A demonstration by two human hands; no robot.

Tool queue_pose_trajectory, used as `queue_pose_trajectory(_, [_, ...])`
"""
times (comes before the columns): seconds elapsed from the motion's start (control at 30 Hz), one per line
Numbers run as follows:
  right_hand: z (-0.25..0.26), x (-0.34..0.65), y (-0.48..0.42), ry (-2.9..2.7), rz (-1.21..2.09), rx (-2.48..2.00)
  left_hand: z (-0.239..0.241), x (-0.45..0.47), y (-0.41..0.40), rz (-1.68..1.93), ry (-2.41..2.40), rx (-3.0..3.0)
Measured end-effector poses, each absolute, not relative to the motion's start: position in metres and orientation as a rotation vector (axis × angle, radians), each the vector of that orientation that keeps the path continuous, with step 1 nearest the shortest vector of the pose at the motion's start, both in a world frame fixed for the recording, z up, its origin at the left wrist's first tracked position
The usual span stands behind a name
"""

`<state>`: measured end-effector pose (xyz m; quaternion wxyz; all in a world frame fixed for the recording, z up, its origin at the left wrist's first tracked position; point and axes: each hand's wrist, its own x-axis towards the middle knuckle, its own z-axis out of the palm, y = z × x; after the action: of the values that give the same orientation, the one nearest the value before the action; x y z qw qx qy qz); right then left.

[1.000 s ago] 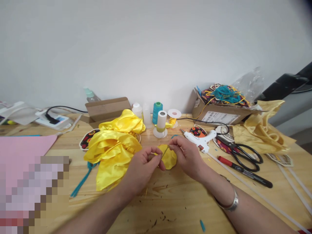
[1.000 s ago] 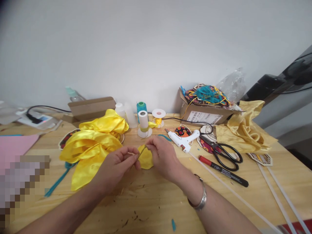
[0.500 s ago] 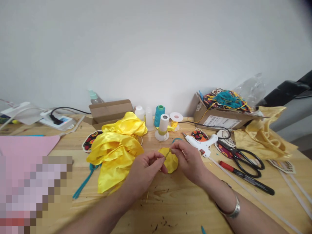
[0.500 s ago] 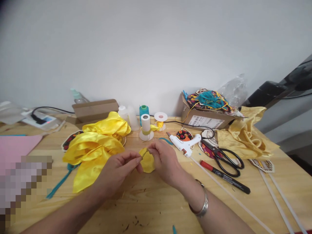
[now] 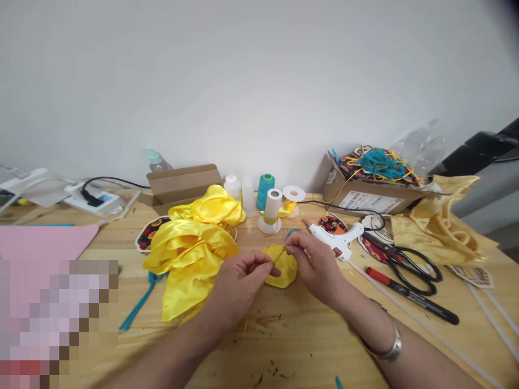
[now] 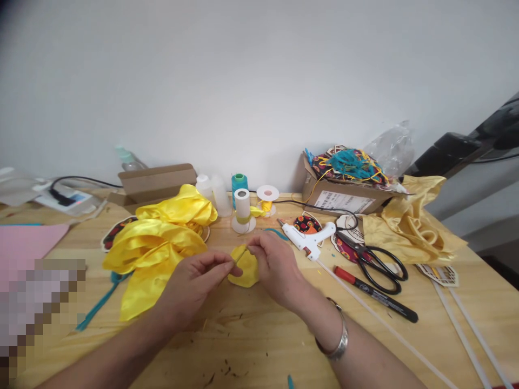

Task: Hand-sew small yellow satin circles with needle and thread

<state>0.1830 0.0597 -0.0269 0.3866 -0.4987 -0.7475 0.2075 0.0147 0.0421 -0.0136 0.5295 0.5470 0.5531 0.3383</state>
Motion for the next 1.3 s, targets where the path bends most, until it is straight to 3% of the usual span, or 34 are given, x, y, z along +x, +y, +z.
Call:
queue_pose_trajectory(1.03, [-0.0215, 0.1826, 0.0561, -1.963, 0.571, -1.213, -0.0163, 0.0169, 0.0405, 0.755, 1.193, 1.199])
queue_pose_trajectory(1.3, [-0.0231, 0.1833, 0.0586, -1.769, 0.795, -1.203, -0.0147, 0.0166, 0.0407, 0.812, 1.183, 1.193])
